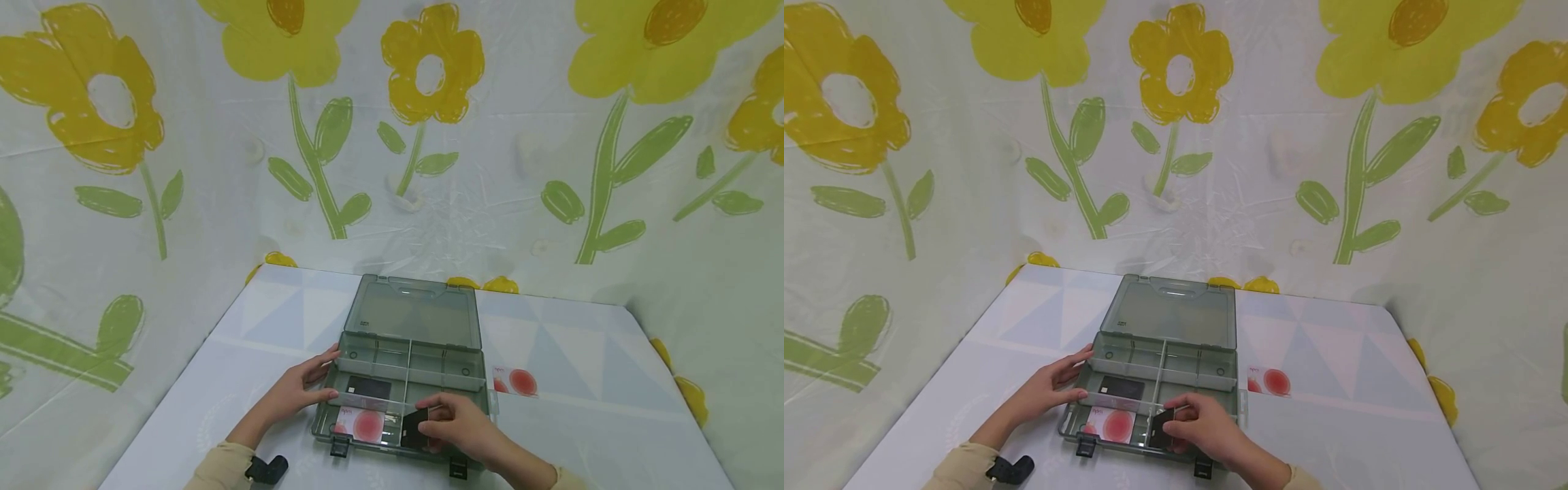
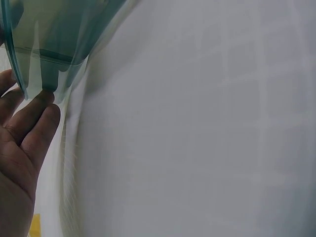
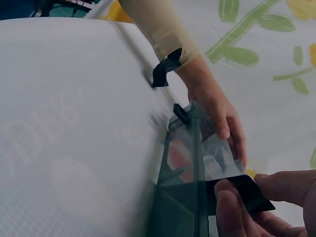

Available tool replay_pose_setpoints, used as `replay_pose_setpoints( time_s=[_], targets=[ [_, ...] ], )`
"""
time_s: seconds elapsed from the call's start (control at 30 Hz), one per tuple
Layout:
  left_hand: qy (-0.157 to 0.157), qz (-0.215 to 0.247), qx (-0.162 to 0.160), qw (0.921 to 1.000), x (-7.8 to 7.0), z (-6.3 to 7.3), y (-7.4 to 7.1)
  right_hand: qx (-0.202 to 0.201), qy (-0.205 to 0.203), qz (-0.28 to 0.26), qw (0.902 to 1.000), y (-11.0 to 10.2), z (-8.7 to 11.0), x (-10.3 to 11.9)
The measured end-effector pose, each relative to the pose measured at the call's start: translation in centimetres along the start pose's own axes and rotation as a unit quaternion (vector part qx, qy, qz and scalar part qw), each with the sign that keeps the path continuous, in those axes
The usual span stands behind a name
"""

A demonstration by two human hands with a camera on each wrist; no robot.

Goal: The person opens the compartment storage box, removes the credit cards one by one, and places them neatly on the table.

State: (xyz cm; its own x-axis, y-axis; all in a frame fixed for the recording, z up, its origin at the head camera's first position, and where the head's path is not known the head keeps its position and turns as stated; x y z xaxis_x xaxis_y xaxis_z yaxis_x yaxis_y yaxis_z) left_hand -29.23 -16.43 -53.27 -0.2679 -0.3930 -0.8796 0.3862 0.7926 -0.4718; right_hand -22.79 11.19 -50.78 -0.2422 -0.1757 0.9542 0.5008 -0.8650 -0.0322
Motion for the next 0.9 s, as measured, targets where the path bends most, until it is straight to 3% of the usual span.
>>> replay_pose_setpoints(
  time_s=[0.43, 0.9],
  targets=[
    [0.003, 0.000, 0.000, 1.0000, -0.1, 0.0, -0.1, -0.004, -0.007, 0.000, 1.0000, -1.1, 0.7, 0.1],
    [0.000, -0.004, -0.003, 1.0000, 0.1, 0.0, 0.0, -0.055, -0.021, 0.066, 0.9960, -3.3, 1.7, 0.0]
  ],
)
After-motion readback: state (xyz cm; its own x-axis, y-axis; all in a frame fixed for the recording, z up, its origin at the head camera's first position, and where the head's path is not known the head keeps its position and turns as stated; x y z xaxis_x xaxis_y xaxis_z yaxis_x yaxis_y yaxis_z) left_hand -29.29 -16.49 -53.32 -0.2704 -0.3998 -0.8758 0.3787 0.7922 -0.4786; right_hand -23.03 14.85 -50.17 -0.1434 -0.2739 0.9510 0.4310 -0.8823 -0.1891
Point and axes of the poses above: each hand's wrist, its own z-axis away from the middle knuckle, its own y-axis out of the palm, x = y × z, the point moved 9 cm from there along -z, towards the middle knuckle, and after that the axes turned 1 degree about -z, right-handed, at the moved point
